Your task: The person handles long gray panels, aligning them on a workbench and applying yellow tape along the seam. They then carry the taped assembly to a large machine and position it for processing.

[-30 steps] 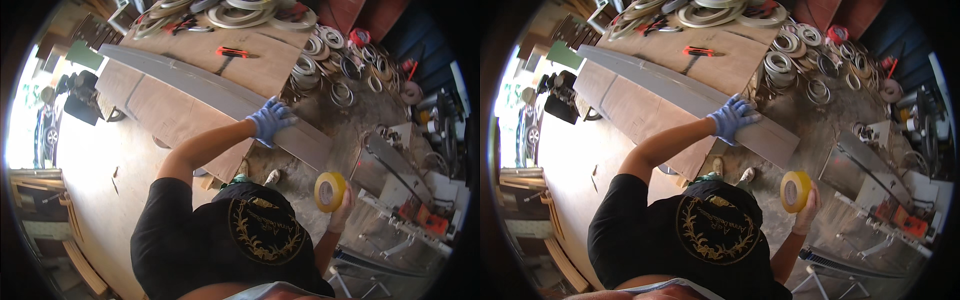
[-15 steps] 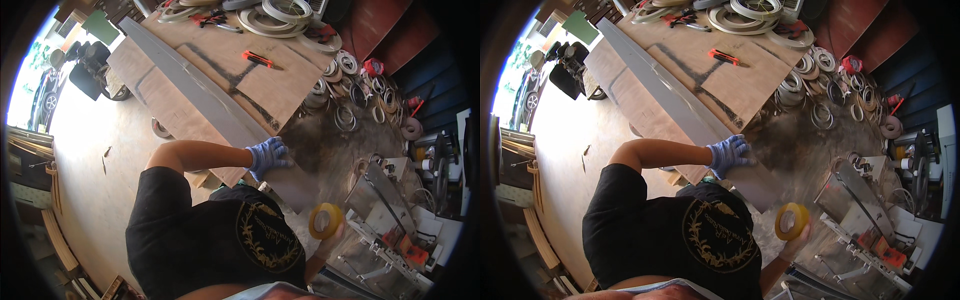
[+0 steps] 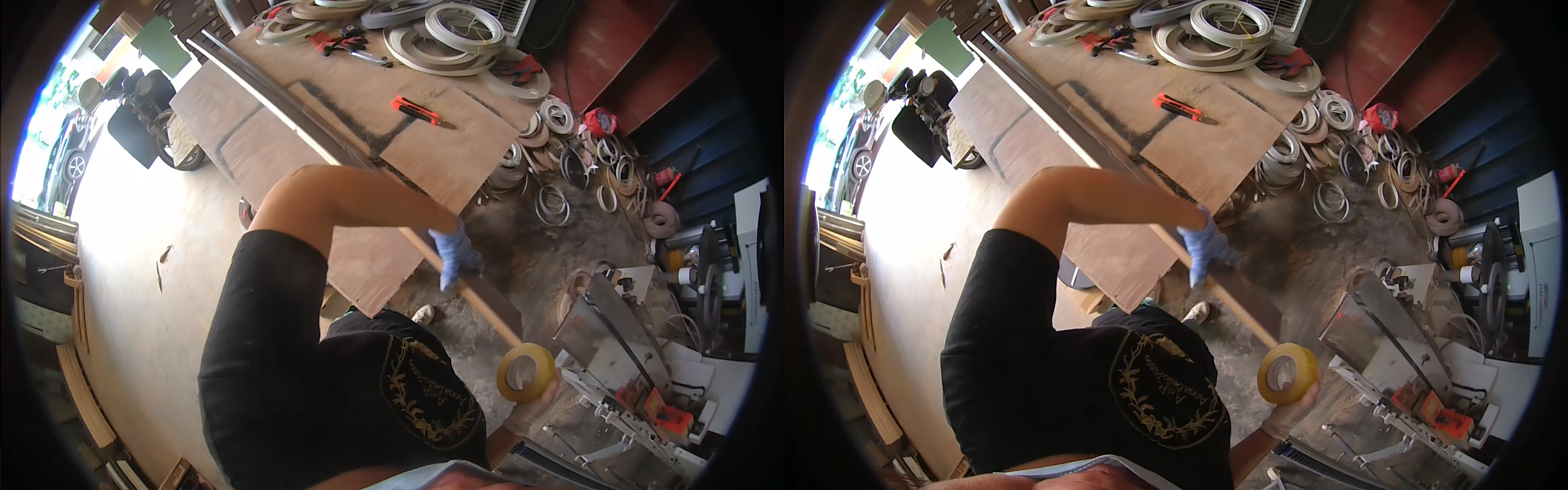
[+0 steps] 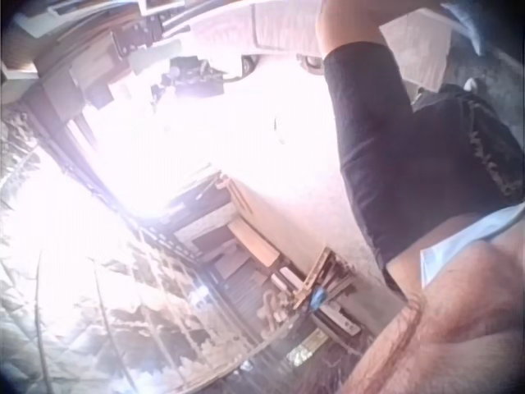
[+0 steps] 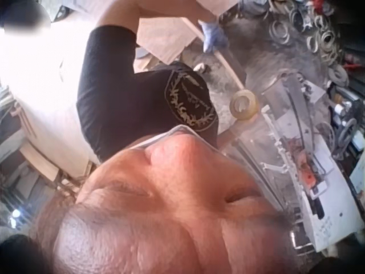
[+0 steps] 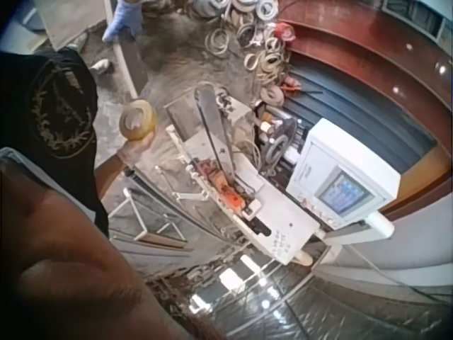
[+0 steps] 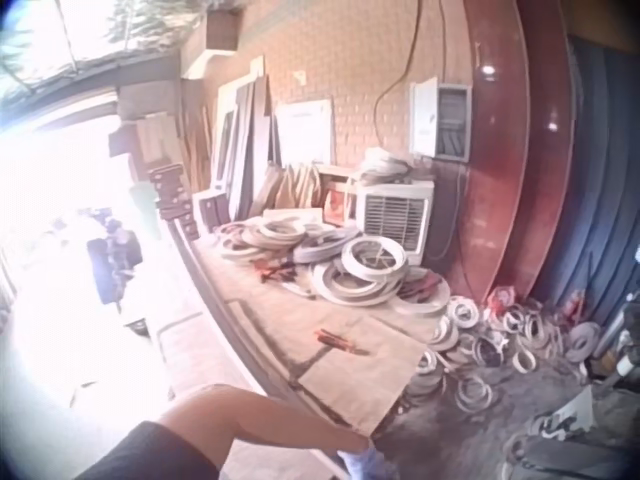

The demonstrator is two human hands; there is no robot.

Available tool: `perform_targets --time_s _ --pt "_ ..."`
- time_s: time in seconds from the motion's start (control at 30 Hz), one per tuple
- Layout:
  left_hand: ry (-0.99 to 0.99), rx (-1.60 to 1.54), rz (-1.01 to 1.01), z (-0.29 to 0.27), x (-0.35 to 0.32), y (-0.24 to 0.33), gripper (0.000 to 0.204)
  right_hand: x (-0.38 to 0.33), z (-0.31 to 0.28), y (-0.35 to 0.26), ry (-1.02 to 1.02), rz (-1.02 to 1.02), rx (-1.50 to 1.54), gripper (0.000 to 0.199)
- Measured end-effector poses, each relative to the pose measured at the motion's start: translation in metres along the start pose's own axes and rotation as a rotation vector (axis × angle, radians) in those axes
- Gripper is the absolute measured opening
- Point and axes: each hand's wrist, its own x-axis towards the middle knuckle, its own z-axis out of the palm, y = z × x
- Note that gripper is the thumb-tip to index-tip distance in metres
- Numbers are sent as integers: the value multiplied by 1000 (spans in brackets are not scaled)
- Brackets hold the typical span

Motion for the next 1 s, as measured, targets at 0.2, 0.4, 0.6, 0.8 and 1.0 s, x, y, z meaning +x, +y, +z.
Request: perform_targets --time_s 0.2,0.4,0.6,0.8,1.0 --pt "14 191 88 -59 29 -26 90 -20 6 -15 102 -50 -3 46" --pt "145 133 31 -43 22 -34 86 -35 11 -11 207 1 -128 44" --pt "242 198 -122 -49 -15 -9 75 -16 -3 -7 133 109 -23 44" --pt "340 241 -523 -38 -61 -19 76 0 12 -10 104 44 -63 38" --pt "785 476 -280 -3 -86 -52 91 14 17 15 143 -84 -187 33"
